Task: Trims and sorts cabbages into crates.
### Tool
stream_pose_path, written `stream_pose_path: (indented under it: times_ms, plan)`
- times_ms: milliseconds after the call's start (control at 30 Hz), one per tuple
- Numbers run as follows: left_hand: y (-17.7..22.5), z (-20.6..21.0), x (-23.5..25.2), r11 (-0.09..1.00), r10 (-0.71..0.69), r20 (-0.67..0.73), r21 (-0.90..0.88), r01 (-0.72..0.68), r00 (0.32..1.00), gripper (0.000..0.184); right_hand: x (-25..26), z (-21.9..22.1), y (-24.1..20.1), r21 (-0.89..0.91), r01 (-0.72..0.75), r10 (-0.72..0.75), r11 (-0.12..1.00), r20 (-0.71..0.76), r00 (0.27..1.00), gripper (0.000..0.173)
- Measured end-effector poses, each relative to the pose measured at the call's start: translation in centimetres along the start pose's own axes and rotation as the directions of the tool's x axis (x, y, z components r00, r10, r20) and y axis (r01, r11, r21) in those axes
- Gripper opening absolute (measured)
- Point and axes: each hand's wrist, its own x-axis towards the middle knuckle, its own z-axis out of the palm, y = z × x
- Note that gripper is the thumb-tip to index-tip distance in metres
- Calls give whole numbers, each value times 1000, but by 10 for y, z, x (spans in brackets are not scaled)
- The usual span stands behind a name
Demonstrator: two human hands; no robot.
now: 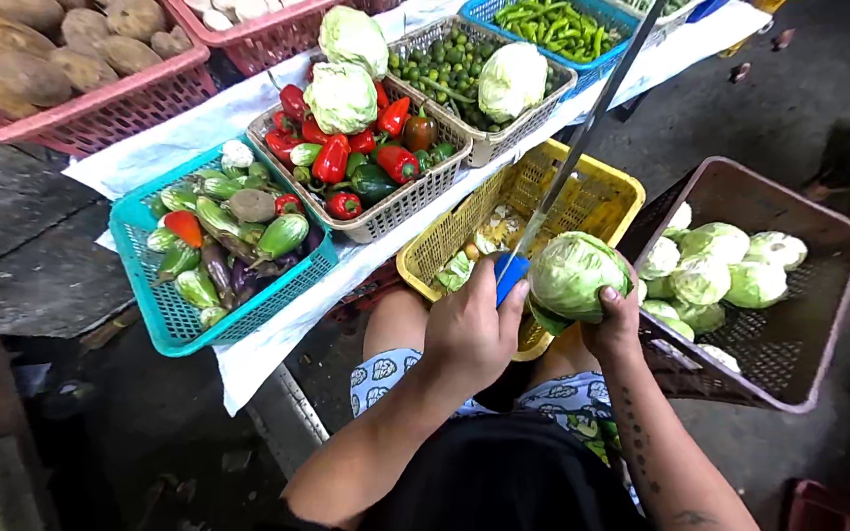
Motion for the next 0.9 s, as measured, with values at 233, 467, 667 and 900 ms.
stream_pose_path:
  times_ms: [233,467,667,900]
  plan:
    - [-45,51,-17,912,-399,538,317,260,743,47,-3,1,-8,-165,-7,7,986,3,1000,110]
    - [-11,-3,5,981,-194,133,50,189,972,34,-16,-3,9,-192,-73,79,979,25,997,103]
    - [-40,40,-27,972,-229,248,106,208,941,42,-10,4,1,-134,-42,46,990,34,998,104]
    - [-48,41,-9,887,-460,564,252,388,686,45,-8,5,7,-73,-66,69,995,35,997,111]
